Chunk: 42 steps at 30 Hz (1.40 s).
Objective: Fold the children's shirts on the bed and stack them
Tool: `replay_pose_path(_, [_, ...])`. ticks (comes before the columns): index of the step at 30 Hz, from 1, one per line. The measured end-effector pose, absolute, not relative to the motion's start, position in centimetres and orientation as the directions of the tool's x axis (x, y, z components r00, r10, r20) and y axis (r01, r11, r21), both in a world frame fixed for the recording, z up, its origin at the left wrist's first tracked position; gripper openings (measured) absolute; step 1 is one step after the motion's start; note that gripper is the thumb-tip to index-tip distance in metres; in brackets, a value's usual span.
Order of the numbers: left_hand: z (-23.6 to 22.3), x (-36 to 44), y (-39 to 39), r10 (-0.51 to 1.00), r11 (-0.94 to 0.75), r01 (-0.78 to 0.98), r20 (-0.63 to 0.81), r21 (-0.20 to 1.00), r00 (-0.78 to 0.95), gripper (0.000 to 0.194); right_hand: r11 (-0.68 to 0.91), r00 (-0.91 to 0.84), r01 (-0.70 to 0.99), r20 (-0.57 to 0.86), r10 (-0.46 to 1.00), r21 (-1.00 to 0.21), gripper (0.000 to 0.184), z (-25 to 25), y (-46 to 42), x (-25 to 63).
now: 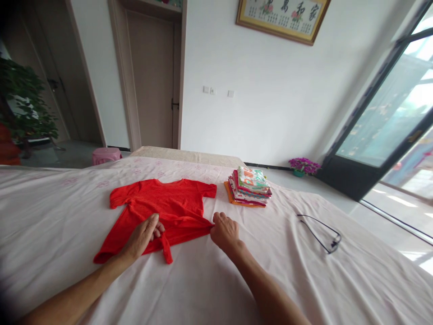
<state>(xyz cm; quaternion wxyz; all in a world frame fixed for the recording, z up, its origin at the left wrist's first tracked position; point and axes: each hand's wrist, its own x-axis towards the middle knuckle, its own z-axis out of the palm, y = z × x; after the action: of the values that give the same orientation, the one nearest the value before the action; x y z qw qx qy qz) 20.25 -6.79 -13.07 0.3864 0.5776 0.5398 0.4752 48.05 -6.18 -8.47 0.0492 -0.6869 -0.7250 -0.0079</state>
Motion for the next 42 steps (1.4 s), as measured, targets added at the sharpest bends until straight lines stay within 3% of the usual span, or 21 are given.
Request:
replay_pose_path(3, [-13.1, 20.3, -6.8, 0.987, -0.15, 0.261, 0.157, 0.954, -0.008, 0.057, 0.061, -0.053, 0.994, 0.098, 0.994, -0.087, 0.026, -8.8, -6.6, 48.6])
replay_pose_path(8, [-12.5, 20.4, -7.4, 0.979, -0.201, 0.395, 0.194, 0.896, 0.057, 0.048, 0.24, -0.216, 0.963, 0.182, 0.959, -0.122, 0.042, -8.8, -6.5, 46.7])
replay_pose_path(11, [-12.0, 20.3, -7.8, 0.963, -0.269, 0.495, 0.234, 0.826, 0.131, 0.04, 0.283, -0.265, 0.952, 0.151, 0.952, -0.115, 0.037, -8.6, -6.5, 46.2])
replay_pose_path(14, [-11.8, 20.2, -8.2, 0.959, -0.281, 0.579, 0.235, 0.766, 0.156, 0.035, 0.297, -0.277, 0.953, 0.211, 0.937, -0.066, 0.031, -8.5, -6.9, 46.9])
replay_pose_path(18, [-11.4, 20.1, -8.4, 0.97, -0.244, 0.69, 0.179, 0.682, 0.165, 0.036, 0.256, -0.238, 0.966, 0.245, 0.94, -0.043, 0.027, -9.0, -7.8, 47.7])
replay_pose_path(21, [-11.0, 20.3, -8.5, 0.967, -0.256, 0.737, 0.162, 0.626, 0.199, 0.04, 0.275, -0.243, 0.957, 0.264, 0.933, -0.091, 0.038, -9.6, -8.0, 47.7])
replay_pose_path(25, [-10.5, 19.6, -8.5, 0.958, -0.285, 0.749, 0.196, 0.598, 0.208, 0.041, 0.35, -0.327, 0.931, 0.186, 0.927, -0.107, 0.036, -9.8, -7.9, 47.8])
replay_pose_path(27, [-10.4, 18.6, -8.4, 0.952, -0.292, 0.805, 0.234, 0.517, 0.195, 0.039, 0.36, -0.346, 0.929, 0.143, 0.927, -0.081, 0.03, -9.4, -7.9, 48.1])
replay_pose_path(31, [-10.5, 15.6, -8.9, 0.935, -0.276, 0.944, 0.28, 0.181, 0.22, 0.028, 0.412, -0.399, 0.901, 0.11, 0.91, -0.138, 0.034, -7.7, -7.8, 48.7])
replay_pose_path(35, [-10.9, 12.4, -10.4, 0.964, -0.227, 0.973, 0.147, 0.027, 0.221, 0.026, 0.525, -0.531, 0.796, 0.07, 0.845, -0.302, 0.02, -5.6, -6.9, 48.3])
replay_pose_path(39, [-10.4, 9.7, -11.1, 0.982, -0.179, 0.984, -0.067, 0.0, 0.179, 0.032, 0.455, -0.573, 0.741, -0.113, 0.811, -0.493, 0.022, -5.6, -4.4, 47.9])
replay_pose_path(42, [-8.7, 8.2, -9.9, 0.969, -0.163, 0.987, -0.187, -0.005, 0.16, 0.033, 0.437, -0.499, 0.757, 0.001, 0.866, -0.487, 0.025, -6.8, -0.8, 48.1])
